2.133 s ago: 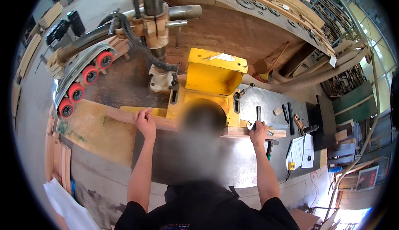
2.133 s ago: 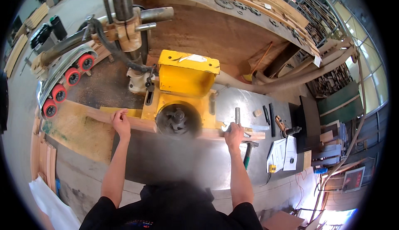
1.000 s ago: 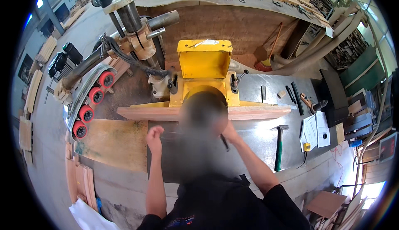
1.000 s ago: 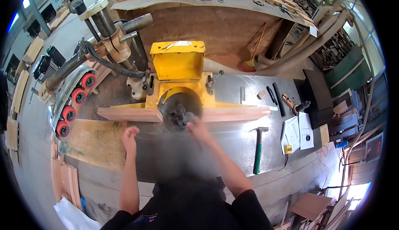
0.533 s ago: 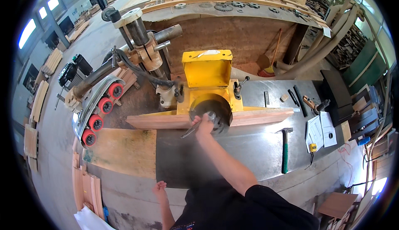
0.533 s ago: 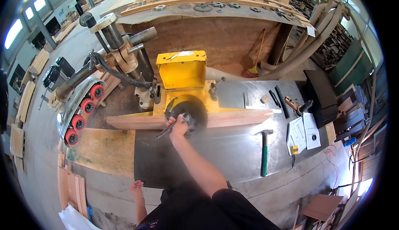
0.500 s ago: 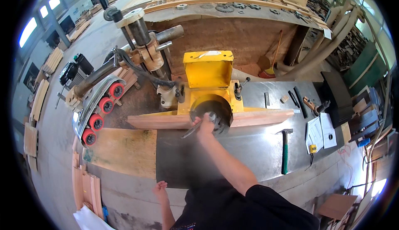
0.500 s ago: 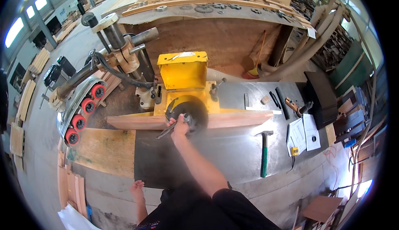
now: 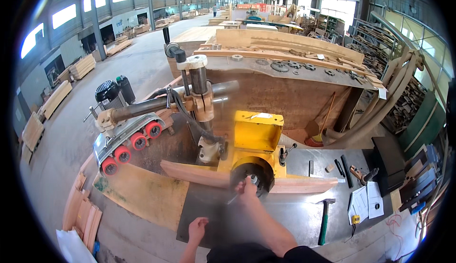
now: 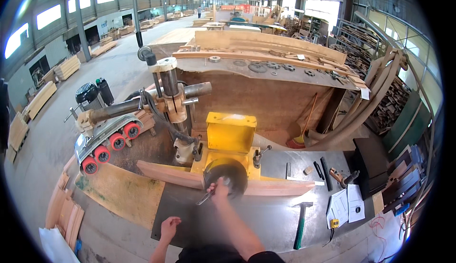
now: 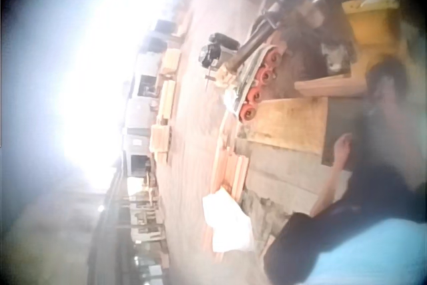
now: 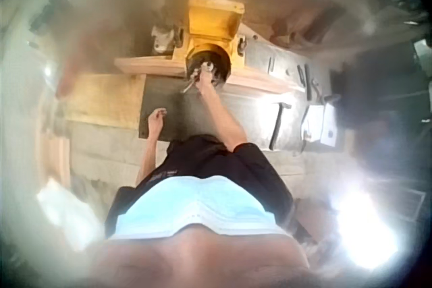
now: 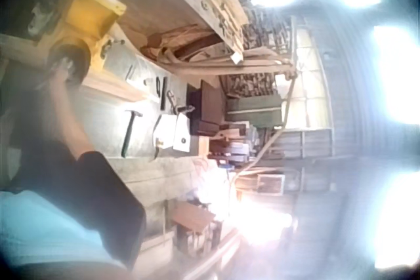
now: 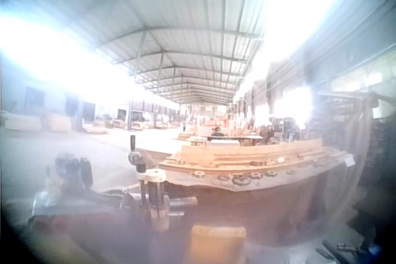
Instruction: The person operates a yellow mortising machine to drill holes into wooden planks. They retrieve planks from a nearby stack, position them under the machine, and use a wrench to tighten the blade assembly before and after drilling. The person also walks through the workshop to collect materials and returns to continue the drilling process.
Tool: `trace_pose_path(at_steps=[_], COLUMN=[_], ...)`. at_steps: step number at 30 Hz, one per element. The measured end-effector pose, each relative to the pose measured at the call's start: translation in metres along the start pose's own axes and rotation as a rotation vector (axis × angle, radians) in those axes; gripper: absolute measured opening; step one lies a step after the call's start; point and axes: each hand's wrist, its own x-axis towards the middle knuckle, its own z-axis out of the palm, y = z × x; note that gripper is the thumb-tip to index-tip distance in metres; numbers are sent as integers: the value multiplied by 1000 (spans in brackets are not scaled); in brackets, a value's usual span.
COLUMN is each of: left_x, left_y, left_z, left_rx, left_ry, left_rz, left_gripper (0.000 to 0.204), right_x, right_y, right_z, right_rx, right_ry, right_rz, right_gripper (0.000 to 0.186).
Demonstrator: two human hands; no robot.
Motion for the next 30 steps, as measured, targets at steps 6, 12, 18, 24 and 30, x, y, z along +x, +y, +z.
trace_pose_path(at_steps=[6, 12, 18, 24, 30], left_x=[82, 141, 148, 151, 160], left_y=[143, 192, 192, 174, 163], left_z=[65, 167, 208, 221, 207], left_rx=[424, 1065, 1056, 954, 846], left_ry=[-161, -532, -495, -376, -417], left_rz=[584, 1049, 843, 828, 795], left_gripper=[54, 53, 36, 32, 20], right_x=[-43, -82, -127, -155, -141], right_y=[-35, -98, -206, -204, -199], right_z=[-68, -143, -357, -411, -421], right_rx=[-586, -625, -1601, -1824, -1548], right_ry=[-360, -452, 734, 973, 1006], right_rz=[308, 323, -730, -456, -411], right_gripper=[15, 28, 52, 56, 40])
